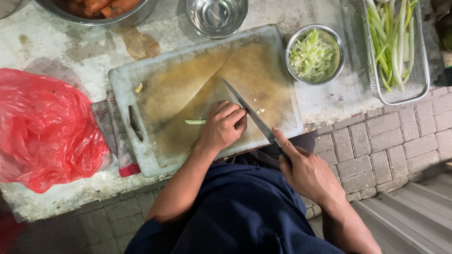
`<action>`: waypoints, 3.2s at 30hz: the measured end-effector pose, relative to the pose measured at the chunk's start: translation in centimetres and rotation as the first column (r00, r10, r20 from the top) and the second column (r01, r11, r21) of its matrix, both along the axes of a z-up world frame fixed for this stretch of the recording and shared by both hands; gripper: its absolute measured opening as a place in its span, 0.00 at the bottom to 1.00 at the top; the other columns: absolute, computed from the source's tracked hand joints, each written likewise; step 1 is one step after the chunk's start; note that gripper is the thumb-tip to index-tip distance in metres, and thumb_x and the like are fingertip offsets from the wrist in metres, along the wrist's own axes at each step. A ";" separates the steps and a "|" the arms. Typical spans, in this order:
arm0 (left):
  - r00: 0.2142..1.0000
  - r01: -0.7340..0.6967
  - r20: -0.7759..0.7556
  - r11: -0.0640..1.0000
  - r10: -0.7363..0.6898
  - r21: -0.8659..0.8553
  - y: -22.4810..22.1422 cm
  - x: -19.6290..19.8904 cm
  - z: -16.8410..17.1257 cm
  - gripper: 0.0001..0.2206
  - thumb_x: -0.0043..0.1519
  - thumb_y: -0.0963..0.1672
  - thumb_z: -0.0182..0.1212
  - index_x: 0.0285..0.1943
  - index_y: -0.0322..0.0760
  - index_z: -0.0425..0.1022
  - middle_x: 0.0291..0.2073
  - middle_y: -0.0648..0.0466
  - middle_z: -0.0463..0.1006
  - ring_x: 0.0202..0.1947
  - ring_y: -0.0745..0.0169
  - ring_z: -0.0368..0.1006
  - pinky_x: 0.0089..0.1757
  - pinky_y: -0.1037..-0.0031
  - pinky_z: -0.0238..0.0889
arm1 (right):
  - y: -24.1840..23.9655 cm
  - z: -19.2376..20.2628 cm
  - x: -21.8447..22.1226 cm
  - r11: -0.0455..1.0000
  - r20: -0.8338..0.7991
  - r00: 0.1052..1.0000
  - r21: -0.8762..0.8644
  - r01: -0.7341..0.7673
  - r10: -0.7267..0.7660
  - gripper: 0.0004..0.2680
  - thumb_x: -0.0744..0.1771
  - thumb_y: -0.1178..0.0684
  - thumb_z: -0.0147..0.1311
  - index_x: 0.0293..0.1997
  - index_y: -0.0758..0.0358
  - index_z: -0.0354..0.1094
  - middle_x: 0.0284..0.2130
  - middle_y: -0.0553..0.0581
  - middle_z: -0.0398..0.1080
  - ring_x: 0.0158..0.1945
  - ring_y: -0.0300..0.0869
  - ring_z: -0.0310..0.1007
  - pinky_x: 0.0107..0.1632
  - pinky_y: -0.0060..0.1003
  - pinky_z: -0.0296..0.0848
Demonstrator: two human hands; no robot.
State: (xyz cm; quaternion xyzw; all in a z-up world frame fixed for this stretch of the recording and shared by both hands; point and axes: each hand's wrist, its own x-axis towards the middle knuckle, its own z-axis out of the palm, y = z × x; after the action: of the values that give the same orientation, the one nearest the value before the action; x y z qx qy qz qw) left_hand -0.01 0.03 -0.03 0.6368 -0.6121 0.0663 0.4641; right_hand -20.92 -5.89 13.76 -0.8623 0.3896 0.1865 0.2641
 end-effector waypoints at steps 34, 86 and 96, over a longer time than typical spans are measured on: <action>0.986 -0.149 0.080 0.988 0.145 0.049 0.8 -0.5 1.8 0.05 0.48 0.42 0.63 0.28 0.45 0.71 0.23 0.60 0.64 0.26 0.59 0.68 0.35 0.70 0.63 | -0.9 -1.8 3.4 0.993 0.109 0.991 -0.099 -0.064 0.075 0.25 0.64 0.50 0.41 0.72 0.41 0.48 0.35 0.63 0.76 0.32 0.66 0.77 0.36 0.57 0.76; 0.996 -0.091 0.020 0.992 0.090 0.084 0.9 -0.3 1.4 0.04 0.51 0.43 0.65 0.30 0.46 0.74 0.23 0.60 0.67 0.27 0.58 0.70 0.36 0.69 0.63 | -1.3 -4.3 5.9 0.986 0.174 0.981 -0.157 -0.055 0.083 0.25 0.65 0.51 0.42 0.73 0.43 0.48 0.33 0.64 0.75 0.30 0.67 0.77 0.35 0.60 0.77; 0.993 -0.119 0.014 0.987 0.118 0.112 0.7 -0.3 0.3 0.03 0.52 0.44 0.65 0.30 0.47 0.75 0.23 0.61 0.68 0.27 0.60 0.71 0.38 0.68 0.65 | -1.0 -1.2 3.0 0.998 0.046 0.998 -0.045 -0.033 0.035 0.24 0.64 0.48 0.43 0.71 0.41 0.49 0.36 0.64 0.76 0.34 0.68 0.76 0.38 0.62 0.76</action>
State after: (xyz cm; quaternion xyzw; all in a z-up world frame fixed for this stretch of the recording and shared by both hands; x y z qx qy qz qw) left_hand -0.33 0.74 0.28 0.6969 -0.5777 0.0612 0.4205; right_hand -17.92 -6.90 12.59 -0.8786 0.3726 0.1623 0.2508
